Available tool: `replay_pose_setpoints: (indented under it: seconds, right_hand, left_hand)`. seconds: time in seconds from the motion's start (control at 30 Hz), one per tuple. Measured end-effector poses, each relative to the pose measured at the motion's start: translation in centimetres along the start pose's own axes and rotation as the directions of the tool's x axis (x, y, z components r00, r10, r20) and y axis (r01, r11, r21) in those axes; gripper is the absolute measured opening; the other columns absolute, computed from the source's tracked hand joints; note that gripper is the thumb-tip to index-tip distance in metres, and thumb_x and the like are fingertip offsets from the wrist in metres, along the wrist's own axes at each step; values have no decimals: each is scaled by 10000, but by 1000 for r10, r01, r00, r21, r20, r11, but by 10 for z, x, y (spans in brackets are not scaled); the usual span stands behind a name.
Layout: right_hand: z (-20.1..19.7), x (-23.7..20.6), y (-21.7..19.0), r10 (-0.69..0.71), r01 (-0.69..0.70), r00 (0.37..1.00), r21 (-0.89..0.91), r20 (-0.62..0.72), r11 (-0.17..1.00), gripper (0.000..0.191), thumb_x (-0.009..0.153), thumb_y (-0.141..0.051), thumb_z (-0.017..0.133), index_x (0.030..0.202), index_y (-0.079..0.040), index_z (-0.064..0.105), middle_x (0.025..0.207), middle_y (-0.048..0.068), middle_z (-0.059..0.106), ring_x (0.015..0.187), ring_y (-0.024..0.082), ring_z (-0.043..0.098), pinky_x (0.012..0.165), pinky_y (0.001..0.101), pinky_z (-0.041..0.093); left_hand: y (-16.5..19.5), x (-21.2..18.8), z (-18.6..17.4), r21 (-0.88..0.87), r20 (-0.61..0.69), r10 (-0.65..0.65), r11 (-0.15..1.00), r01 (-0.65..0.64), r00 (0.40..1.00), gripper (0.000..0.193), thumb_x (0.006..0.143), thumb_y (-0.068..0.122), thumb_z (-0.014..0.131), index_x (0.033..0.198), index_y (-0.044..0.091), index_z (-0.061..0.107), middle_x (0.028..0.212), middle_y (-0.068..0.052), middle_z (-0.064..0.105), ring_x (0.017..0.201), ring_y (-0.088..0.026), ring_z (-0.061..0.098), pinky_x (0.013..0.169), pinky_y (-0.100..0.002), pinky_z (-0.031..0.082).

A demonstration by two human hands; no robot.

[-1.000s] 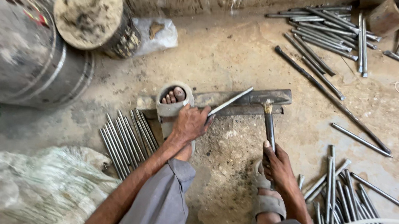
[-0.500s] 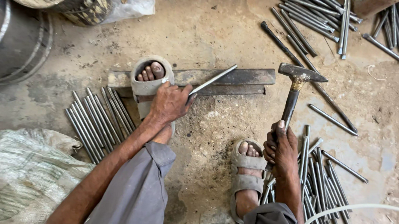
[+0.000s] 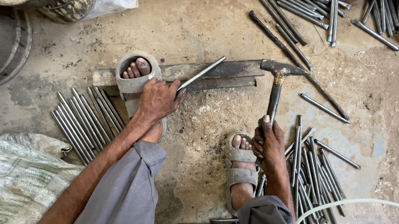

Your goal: The person sits on the floor and repeatedly hammers metal rods on an anvil to shape their ends. They pick up rods from a pile, strike them with a hammer, and place the finished pieces aside.

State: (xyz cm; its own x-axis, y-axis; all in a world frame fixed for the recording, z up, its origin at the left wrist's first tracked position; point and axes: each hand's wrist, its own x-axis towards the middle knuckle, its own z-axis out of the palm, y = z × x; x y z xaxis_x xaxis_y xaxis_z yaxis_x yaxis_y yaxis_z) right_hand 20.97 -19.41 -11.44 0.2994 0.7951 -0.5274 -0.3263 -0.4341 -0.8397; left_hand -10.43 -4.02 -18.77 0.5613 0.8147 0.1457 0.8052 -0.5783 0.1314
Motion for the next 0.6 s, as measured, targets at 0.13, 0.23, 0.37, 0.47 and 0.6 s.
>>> replay_pose_setpoints:
  seconds: [0.13, 0.23, 0.37, 0.47, 0.6]
  right_hand:
    - [0, -1, -2, -5, 5, 1000, 22, -2, 1000, 298, 1023, -413, 598, 933, -133, 549, 598, -75, 398, 416, 20, 317, 315, 199, 223]
    - [0, -1, -4, 0, 0, 1000, 25, -15, 1000, 291, 1018, -410, 606, 938, -136, 547, 600, -75, 397, 418, 17, 311, 319, 196, 219]
    - [2, -3, -5, 9, -9, 1000, 28, -10, 1000, 299, 1021, -418, 601, 940, -134, 549, 603, -79, 391, 420, 13, 309, 327, 192, 219]
    - [3, -4, -5, 22, -22, 1000, -9, -22, 1000, 312, 1024, -424, 592, 930, -131, 542, 600, -78, 385, 419, 17, 312, 325, 198, 221]
    - [5, -4, -5, 26, -25, 1000, 2, -6, 1000, 318, 1022, -426, 589, 921, -131, 529, 594, -74, 377, 411, 19, 299, 318, 203, 212]
  left_hand:
    - [2, 0, -4, -10, 28, -6, 1000, 6, 1000, 295, 996, 371, 662, 1052, 82, 669, 553, -55, 617, 577, -199, 649, 678, -400, 484]
    - [3, 1, -6, -29, 7, -7, 1000, 7, 1000, 306, 1001, 370, 661, 1081, 75, 673, 547, -51, 614, 554, -200, 639, 679, -403, 484]
    - [3, 2, -6, -22, 13, -6, 1000, 6, 1000, 304, 993, 375, 659, 1066, 79, 673, 535, -50, 609, 550, -199, 637, 672, -402, 483]
    - [3, 1, -5, -22, 14, -3, 1000, 3, 1000, 297, 996, 371, 657, 1061, 81, 672, 531, -47, 605, 551, -197, 634, 670, -400, 482]
    - [2, 0, -5, -18, 7, 4, 1000, -3, 1000, 286, 1006, 369, 655, 1049, 87, 668, 542, -45, 603, 556, -190, 628, 669, -396, 478]
